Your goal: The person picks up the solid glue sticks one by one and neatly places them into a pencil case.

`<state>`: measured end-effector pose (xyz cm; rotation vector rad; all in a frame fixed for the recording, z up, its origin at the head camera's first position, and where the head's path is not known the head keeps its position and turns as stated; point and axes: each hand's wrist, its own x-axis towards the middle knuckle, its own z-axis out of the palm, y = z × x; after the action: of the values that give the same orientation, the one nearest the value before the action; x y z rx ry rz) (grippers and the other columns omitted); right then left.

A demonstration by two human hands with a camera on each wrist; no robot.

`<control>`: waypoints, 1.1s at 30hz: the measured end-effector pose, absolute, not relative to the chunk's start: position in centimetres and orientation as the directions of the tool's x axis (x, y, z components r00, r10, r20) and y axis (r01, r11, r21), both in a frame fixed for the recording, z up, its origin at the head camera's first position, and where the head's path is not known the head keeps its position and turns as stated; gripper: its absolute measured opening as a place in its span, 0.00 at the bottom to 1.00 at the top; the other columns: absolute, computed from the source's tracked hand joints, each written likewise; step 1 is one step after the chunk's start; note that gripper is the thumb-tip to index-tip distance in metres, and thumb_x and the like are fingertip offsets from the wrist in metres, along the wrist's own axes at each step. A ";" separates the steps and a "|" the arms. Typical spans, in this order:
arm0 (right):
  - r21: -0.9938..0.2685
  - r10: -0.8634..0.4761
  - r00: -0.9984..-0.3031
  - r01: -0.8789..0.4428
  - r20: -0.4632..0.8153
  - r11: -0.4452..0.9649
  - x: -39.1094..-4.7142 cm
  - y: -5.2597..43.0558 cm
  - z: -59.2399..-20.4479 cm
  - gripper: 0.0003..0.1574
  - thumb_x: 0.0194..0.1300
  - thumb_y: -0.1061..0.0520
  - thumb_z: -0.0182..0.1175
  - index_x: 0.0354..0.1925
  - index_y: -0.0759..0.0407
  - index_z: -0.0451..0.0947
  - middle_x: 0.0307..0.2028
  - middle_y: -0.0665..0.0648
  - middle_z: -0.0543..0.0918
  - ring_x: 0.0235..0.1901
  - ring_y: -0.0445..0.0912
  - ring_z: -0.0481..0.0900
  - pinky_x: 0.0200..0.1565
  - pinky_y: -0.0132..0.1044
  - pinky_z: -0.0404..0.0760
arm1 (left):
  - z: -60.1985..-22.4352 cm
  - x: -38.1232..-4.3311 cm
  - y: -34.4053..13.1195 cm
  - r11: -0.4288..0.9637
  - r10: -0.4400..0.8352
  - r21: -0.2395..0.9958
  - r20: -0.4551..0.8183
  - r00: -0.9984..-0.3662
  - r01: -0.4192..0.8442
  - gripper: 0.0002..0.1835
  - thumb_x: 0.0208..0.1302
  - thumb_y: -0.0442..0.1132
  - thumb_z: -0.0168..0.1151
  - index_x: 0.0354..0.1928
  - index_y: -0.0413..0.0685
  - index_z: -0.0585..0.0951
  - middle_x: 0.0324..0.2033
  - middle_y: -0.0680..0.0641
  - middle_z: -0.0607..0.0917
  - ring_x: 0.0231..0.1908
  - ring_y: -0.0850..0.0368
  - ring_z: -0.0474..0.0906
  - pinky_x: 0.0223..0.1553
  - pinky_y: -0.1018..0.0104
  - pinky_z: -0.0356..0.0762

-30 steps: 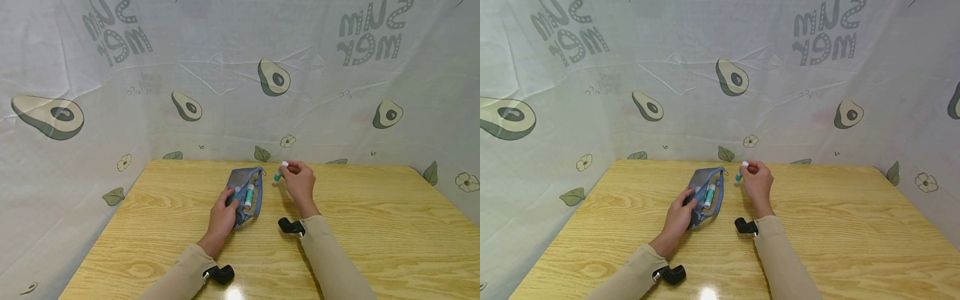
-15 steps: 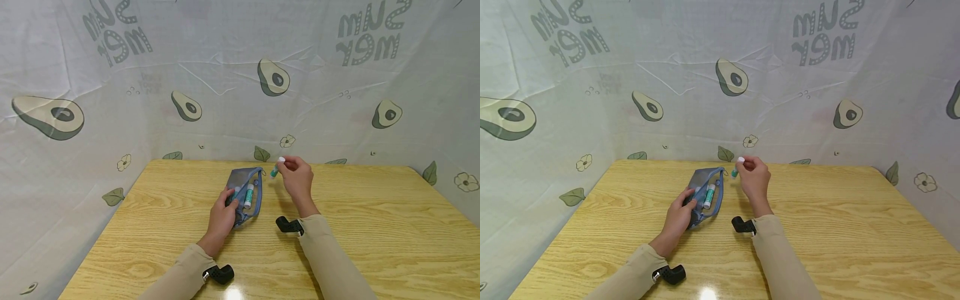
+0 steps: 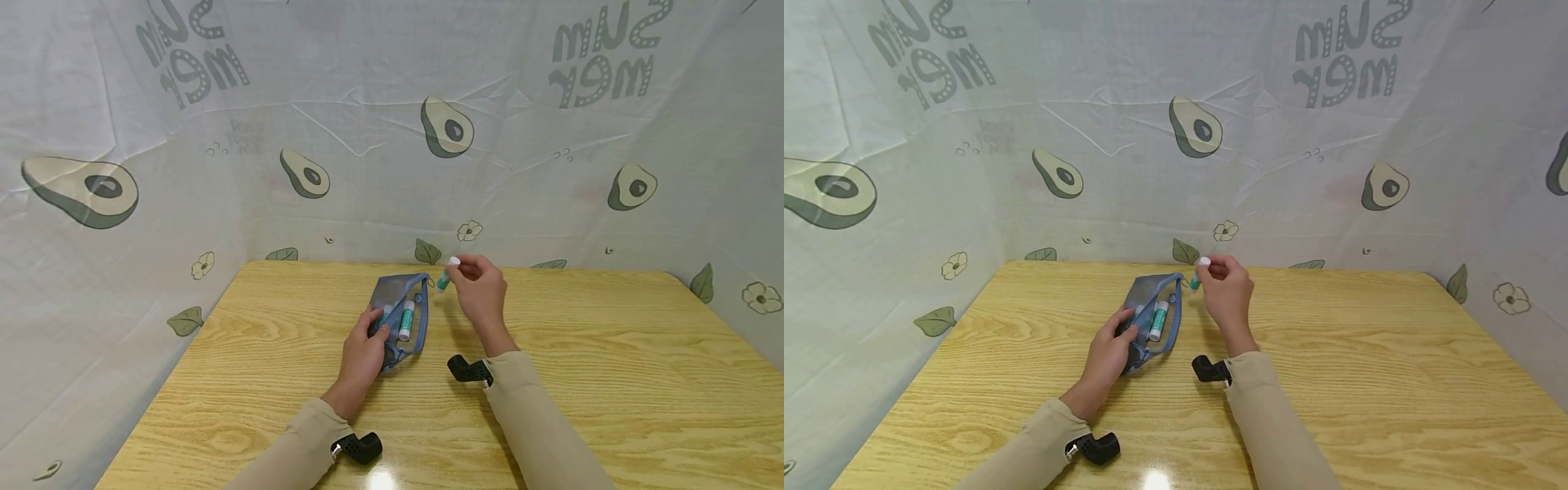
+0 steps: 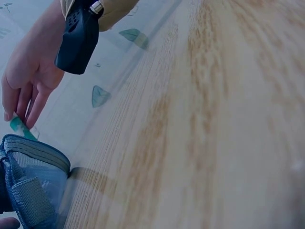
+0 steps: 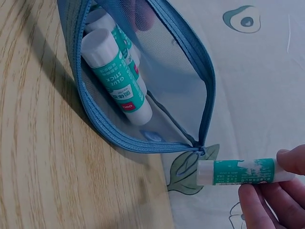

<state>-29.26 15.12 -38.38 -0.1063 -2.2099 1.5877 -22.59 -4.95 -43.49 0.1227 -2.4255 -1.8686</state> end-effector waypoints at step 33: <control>-0.958 0.280 -0.934 -0.156 0.223 0.242 -29.4 12.7 -39.8 0.16 0.69 0.58 0.69 0.52 0.63 0.83 0.44 0.62 0.88 0.43 0.46 0.84 0.38 0.23 0.81 | -43.5 -22.7 -5.1 0.247 -0.095 0.969 0.003 -0.995 -0.021 0.25 0.80 0.41 0.54 0.74 0.48 0.75 0.83 0.45 0.63 0.84 0.39 0.53 0.82 0.37 0.54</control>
<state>-29.36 12.74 -39.84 -0.1139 -2.1726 1.7385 -22.66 -5.11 -43.50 0.1133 -2.4327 -1.8874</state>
